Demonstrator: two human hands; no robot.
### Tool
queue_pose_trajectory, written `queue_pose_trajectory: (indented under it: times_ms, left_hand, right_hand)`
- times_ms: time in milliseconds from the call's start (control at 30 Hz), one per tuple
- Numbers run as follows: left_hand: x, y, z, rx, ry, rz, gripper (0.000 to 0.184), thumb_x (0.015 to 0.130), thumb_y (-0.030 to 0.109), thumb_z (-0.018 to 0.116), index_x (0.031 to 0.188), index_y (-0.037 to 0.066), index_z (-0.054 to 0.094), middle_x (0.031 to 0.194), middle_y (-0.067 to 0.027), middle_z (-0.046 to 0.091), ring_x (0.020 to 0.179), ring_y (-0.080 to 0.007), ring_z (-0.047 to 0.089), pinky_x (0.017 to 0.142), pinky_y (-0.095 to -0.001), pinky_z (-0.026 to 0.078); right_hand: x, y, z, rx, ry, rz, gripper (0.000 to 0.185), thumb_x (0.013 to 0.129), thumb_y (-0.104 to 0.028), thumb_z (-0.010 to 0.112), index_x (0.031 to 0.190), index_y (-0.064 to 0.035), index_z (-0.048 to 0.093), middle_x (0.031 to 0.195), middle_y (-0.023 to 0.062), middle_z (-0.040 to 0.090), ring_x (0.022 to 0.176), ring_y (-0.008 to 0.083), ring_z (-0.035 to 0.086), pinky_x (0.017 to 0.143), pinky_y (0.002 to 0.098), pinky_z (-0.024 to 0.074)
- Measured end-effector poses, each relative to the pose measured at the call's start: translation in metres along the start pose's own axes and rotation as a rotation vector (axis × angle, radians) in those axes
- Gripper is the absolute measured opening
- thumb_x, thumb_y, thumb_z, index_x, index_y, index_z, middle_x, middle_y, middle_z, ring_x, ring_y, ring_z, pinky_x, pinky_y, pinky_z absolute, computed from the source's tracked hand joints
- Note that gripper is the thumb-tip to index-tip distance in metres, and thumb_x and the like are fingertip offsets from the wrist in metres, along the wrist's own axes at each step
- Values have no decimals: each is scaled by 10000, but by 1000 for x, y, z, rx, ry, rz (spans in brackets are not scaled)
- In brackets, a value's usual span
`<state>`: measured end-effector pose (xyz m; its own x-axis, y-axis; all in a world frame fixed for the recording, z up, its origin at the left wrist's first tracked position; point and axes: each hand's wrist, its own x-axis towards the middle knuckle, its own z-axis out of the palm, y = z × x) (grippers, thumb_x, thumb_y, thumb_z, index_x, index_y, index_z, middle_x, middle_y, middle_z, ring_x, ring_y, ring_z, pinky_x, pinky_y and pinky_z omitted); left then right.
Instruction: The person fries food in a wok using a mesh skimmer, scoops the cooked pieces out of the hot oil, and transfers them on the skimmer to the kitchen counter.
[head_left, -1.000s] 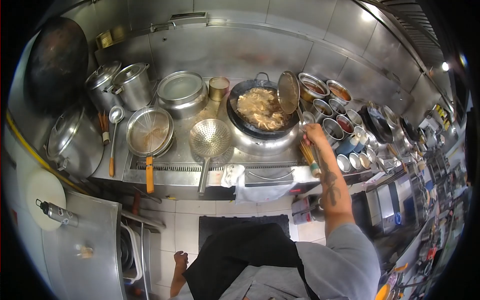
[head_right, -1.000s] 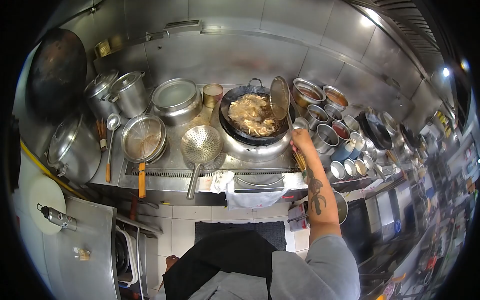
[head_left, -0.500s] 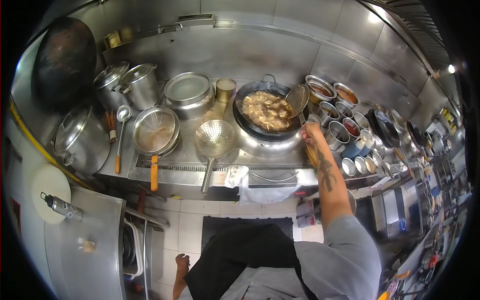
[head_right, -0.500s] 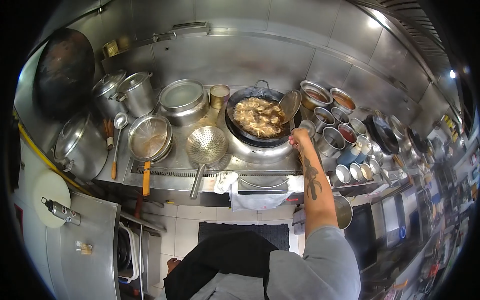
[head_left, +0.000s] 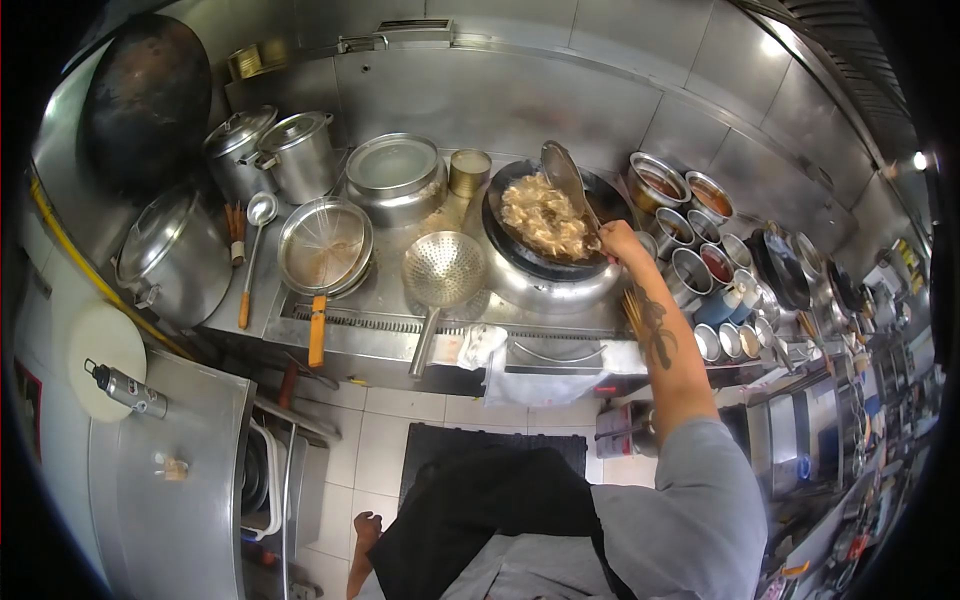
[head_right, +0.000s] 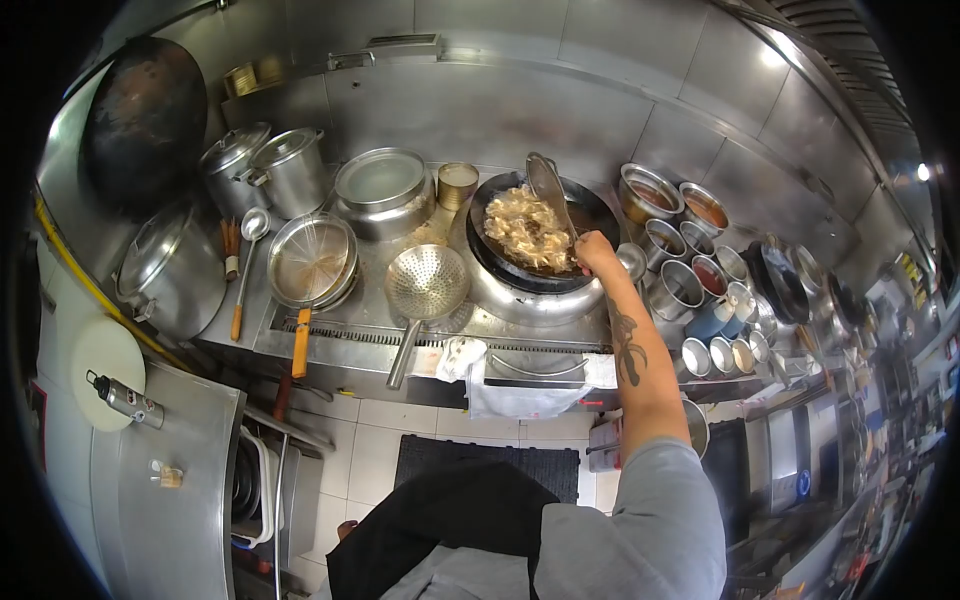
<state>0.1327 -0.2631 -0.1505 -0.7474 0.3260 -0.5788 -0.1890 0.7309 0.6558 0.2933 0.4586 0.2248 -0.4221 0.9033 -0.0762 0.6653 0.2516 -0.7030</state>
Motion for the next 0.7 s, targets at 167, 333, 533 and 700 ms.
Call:
queue_pose_trajectory:
  times_ms: [167, 333, 533, 700]
  left_hand:
    - [20, 14, -2, -107, 2, -105, 413, 684, 30, 577, 1064, -109, 495, 553, -97, 530, 418, -158, 497, 347, -285, 391]
    - [44, 30, -2, -135, -11, -145, 407, 688, 26, 588, 1070, -81, 493, 583, -90, 529, 417, -160, 486, 340, -275, 383]
    - [47, 53, -3, 5, -100, -81, 408, 690, 36, 595, 1076, -57, 502, 603, -95, 538, 438, -169, 501, 355, -290, 403]
    - [61, 50, 3, -32, -93, -72, 408, 679, 47, 597, 1068, -47, 516, 609, -93, 541, 443, -171, 503, 370, -297, 427]
  right_hand:
    - [-46, -18, -35, -6, -12, -23, 226, 841, -193, 453, 763, -19, 575, 491, 45, 494, 320, 129, 432, 302, 282, 308]
    - [-111, -39, -84, -146, -71, -100, 235, 835, -183, 456, 754, 3, 575, 490, 57, 495, 332, 131, 442, 322, 287, 331]
    - [-125, -18, -80, -267, -130, -103, 237, 814, -137, 447, 686, 26, 560, 482, 74, 506, 331, 148, 445, 340, 293, 351]
    - [-121, -5, -54, -266, 6, -127, 231, 809, -136, 437, 694, 23, 559, 485, 86, 512, 336, 171, 464, 364, 310, 389]
